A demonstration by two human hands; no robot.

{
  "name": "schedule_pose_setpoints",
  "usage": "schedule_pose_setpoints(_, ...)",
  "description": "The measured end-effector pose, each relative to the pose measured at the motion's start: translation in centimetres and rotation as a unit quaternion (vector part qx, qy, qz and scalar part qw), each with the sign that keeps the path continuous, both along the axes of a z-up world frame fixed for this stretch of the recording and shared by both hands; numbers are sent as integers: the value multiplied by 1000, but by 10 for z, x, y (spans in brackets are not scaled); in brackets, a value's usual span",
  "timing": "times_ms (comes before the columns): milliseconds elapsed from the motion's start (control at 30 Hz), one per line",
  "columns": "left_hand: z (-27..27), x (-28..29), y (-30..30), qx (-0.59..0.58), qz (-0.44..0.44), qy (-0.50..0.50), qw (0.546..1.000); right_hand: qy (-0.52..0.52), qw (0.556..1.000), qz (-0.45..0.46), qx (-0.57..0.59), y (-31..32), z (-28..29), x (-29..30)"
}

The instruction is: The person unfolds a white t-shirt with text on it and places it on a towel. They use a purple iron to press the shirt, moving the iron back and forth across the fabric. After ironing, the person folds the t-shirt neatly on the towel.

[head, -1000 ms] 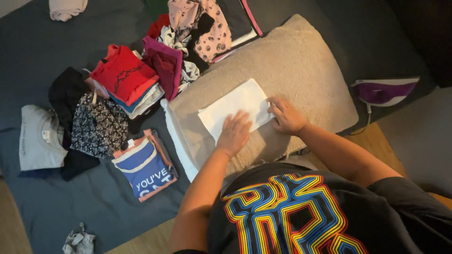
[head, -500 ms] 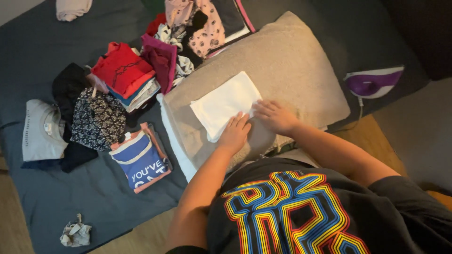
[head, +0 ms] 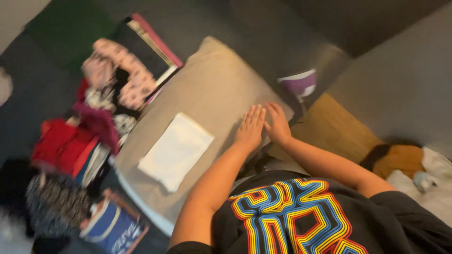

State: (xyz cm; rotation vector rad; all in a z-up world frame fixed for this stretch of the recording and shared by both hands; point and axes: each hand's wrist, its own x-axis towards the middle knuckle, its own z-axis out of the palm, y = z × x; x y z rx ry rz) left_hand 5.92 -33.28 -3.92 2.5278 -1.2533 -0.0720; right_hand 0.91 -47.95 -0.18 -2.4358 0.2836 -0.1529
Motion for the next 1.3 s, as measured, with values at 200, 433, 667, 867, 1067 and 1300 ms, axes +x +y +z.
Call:
schedule_pose_setpoints(200,5,22,-112,34,-47,27,998,65,953,-276,109,-126,-72,10)
schedule_pose_setpoints(433,17,39,-130,30,-40,2,999,64,890,-424,158,-200,-149,42)
schedule_pose_setpoints(667,32,47,-73,65,17,11,998,21,947,-311,82,-147,-24,72)
schedule_pose_setpoints(867,68,39,12,28,111,30,993,108,974,-190,62,-68,77,51)
schedule_pose_setpoints(1067,63,15,159,-116,281,78,949,106,972,-26,209,87,148,20)
schedule_pose_setpoints(1300,18,-40,283,-35,406,21,913,164,968,121,145,211,127,1)
